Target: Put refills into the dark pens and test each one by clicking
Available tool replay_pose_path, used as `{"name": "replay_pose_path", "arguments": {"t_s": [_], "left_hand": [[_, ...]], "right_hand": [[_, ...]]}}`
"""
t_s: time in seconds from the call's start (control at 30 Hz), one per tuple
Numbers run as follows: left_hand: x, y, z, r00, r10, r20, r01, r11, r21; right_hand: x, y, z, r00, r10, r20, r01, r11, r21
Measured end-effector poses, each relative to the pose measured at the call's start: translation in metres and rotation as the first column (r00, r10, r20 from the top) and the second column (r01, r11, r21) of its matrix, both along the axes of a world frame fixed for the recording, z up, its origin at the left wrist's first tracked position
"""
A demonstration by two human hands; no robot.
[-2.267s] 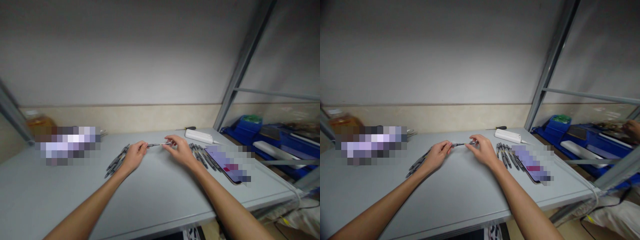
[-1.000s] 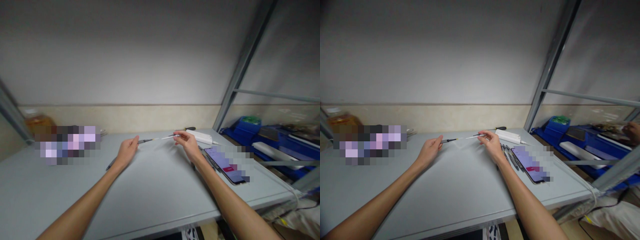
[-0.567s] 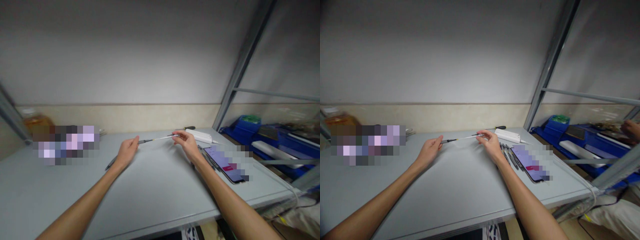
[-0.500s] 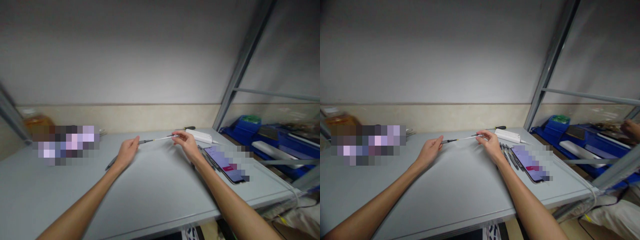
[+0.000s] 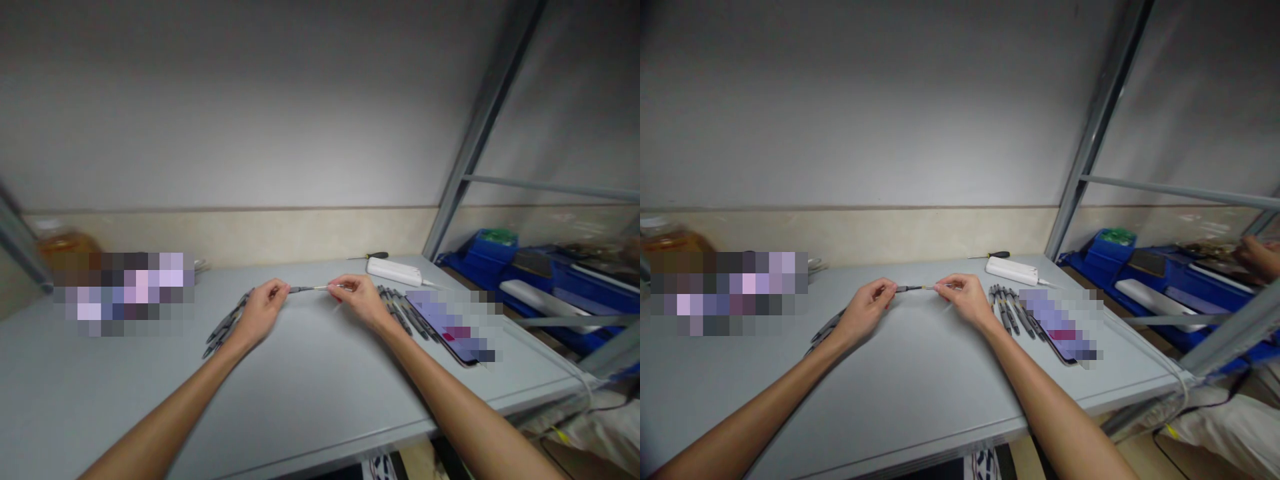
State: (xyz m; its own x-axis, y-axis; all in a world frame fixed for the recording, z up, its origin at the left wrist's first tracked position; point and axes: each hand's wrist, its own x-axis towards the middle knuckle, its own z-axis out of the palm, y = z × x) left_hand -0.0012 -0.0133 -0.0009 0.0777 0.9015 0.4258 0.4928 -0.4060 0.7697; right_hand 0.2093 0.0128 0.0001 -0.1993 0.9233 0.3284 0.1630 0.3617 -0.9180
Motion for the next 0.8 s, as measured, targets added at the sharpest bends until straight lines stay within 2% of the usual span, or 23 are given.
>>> {"name": "replay_pose_path", "arguments": {"t_s": [0.17, 0.3, 0.37, 0.6, 0.8], "left_hand": [[0.002, -0.001, 0.000, 0.995, -0.034, 0.090, 0.037, 0.999, -0.031], [0.003, 0.000, 0.000, 0.991, -0.019, 0.132, 0.021, 1.000, -0.014], [0.001, 0.001, -0.001, 0.990, -0.007, 0.140, 0.009, 1.000, -0.018], [0.000, 0.002, -0.003, 0.987, -0.042, 0.157, 0.049, 0.998, -0.040], [-0.001, 0.005, -0.003, 0.979, -0.026, 0.201, 0.039, 0.997, -0.061]], "right_hand": [[-0.001, -0.003, 0.003, 0.990, -0.003, 0.140, 0.017, 0.995, -0.100], [0.003, -0.004, 0.009, 0.996, 0.084, -0.005, -0.084, 0.995, -0.049], [0.004, -0.005, 0.011, 0.993, 0.120, -0.023, -0.120, 0.992, -0.030], [0.005, -0.006, 0.011, 0.974, 0.135, 0.179, -0.106, 0.981, -0.165], [0.010, -0.008, 0.020, 0.988, 0.128, 0.091, -0.125, 0.991, -0.040]]}}
